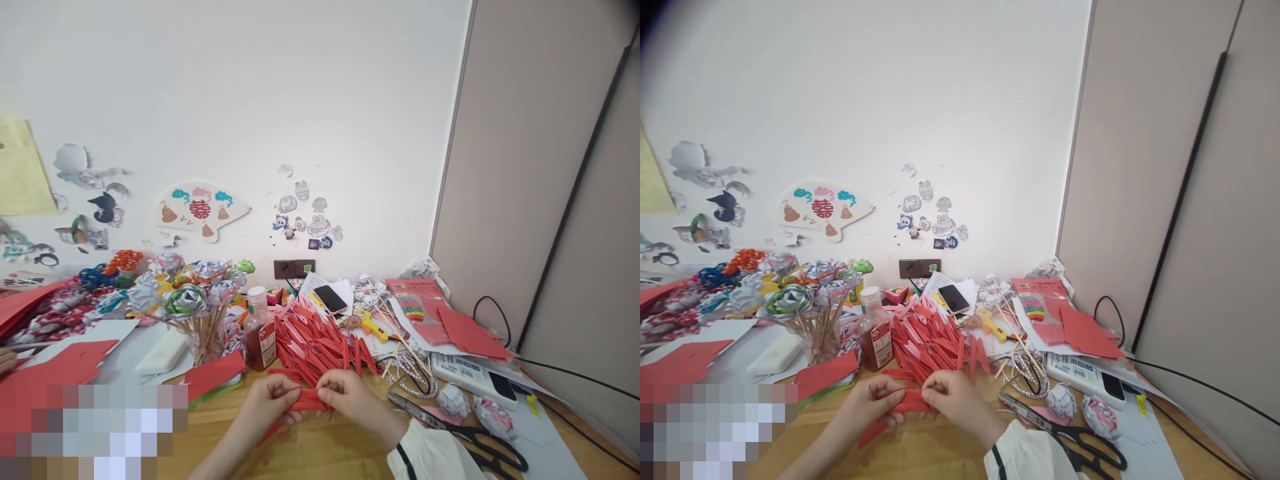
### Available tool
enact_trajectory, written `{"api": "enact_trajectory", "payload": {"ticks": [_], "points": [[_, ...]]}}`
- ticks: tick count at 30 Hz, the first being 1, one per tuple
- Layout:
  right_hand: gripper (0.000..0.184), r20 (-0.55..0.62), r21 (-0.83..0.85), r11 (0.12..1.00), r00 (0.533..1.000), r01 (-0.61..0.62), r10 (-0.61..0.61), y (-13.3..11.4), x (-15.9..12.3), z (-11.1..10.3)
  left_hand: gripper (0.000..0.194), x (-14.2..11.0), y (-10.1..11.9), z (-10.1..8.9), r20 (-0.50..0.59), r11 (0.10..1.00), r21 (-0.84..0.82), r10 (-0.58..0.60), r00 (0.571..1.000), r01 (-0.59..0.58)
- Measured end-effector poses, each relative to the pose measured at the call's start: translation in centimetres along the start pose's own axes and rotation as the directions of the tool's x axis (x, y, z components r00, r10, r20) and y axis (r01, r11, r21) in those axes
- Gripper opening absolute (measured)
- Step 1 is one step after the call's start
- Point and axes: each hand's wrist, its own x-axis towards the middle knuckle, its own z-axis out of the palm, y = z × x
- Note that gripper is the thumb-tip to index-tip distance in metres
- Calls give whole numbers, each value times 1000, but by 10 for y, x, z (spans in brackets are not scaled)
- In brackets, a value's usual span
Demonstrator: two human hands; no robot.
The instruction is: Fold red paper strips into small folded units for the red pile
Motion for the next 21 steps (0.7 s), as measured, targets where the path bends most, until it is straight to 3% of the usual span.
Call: {"api": "enact_trajectory", "payload": {"ticks": [3, 9, 14, 21], "points": [[25, -1, 105, 993, 999, -53, 53, 5, 1, 7, 39, 1, 0, 0, 2, 1000, -23, 2, 1000, -2], [26, 32, 249, 964, 996, -94, 89, 10, 4, 9, 36, -4, 7, 2, 115, 999, -28, 21, 993, -18], [34, 22, 285, 954, 996, -91, 88, 5, 4, 6, 38, -5, 7, 1, 149, 1000, -30, -4, 989, 8], [31, -12, 233, 972, 999, -41, 45, 5, 4, 7, 28, -3, 1, -3, 116, 963, -248, -76, 990, 103]]}}
